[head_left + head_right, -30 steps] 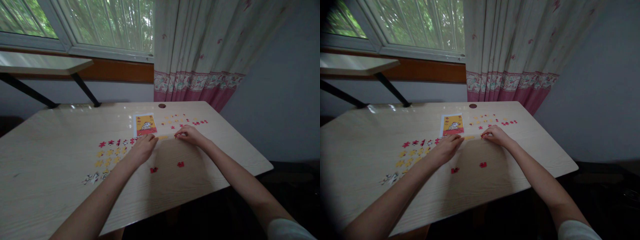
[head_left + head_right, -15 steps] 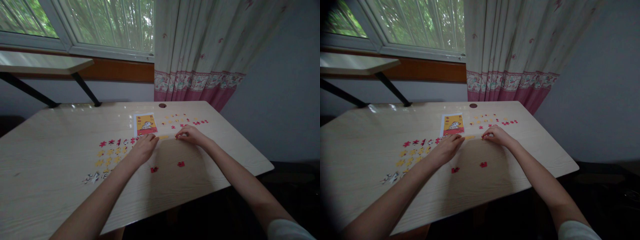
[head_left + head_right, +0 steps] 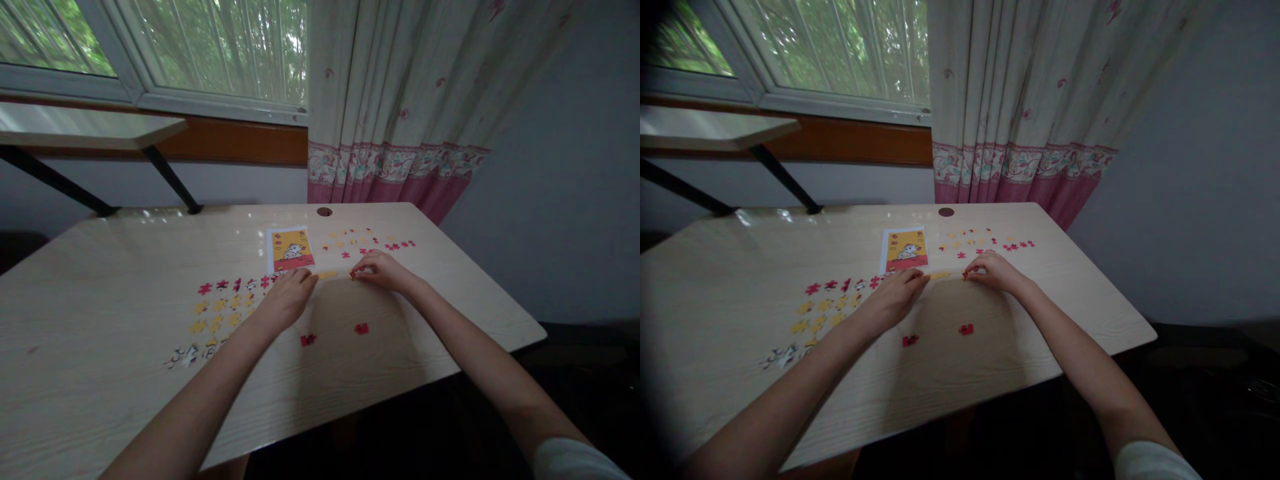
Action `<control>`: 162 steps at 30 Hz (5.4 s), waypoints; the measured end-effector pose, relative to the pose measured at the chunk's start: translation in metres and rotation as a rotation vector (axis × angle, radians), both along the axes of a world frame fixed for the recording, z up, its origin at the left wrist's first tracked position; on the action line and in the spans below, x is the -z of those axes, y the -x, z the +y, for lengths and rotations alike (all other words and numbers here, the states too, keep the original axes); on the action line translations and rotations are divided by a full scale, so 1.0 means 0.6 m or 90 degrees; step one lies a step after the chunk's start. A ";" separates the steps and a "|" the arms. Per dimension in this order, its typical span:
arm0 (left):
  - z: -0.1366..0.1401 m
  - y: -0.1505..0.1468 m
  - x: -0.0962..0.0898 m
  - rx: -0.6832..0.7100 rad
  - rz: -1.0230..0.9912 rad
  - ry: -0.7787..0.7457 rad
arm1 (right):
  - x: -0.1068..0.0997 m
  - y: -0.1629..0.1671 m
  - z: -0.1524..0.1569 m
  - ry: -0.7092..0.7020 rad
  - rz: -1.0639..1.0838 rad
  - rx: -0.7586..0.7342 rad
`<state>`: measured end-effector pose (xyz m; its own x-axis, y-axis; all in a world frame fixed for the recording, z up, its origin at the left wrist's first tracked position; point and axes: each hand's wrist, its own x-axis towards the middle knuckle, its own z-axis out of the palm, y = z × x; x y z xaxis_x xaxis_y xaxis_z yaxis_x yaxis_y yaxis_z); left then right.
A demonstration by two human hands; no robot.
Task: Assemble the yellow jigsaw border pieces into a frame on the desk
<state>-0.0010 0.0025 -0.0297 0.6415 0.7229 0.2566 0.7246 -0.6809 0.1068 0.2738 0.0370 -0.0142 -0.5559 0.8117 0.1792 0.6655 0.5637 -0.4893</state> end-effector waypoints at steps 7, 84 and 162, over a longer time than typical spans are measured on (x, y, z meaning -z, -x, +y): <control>-0.003 -0.003 -0.007 -0.015 0.028 0.017 | -0.002 0.000 0.000 -0.005 -0.006 0.005; 0.000 0.001 -0.017 -0.065 0.042 0.013 | 0.003 -0.208 0.044 -0.100 -0.066 0.463; -0.040 0.025 -0.033 0.052 0.023 0.066 | -0.018 -0.143 0.015 0.356 -0.056 0.079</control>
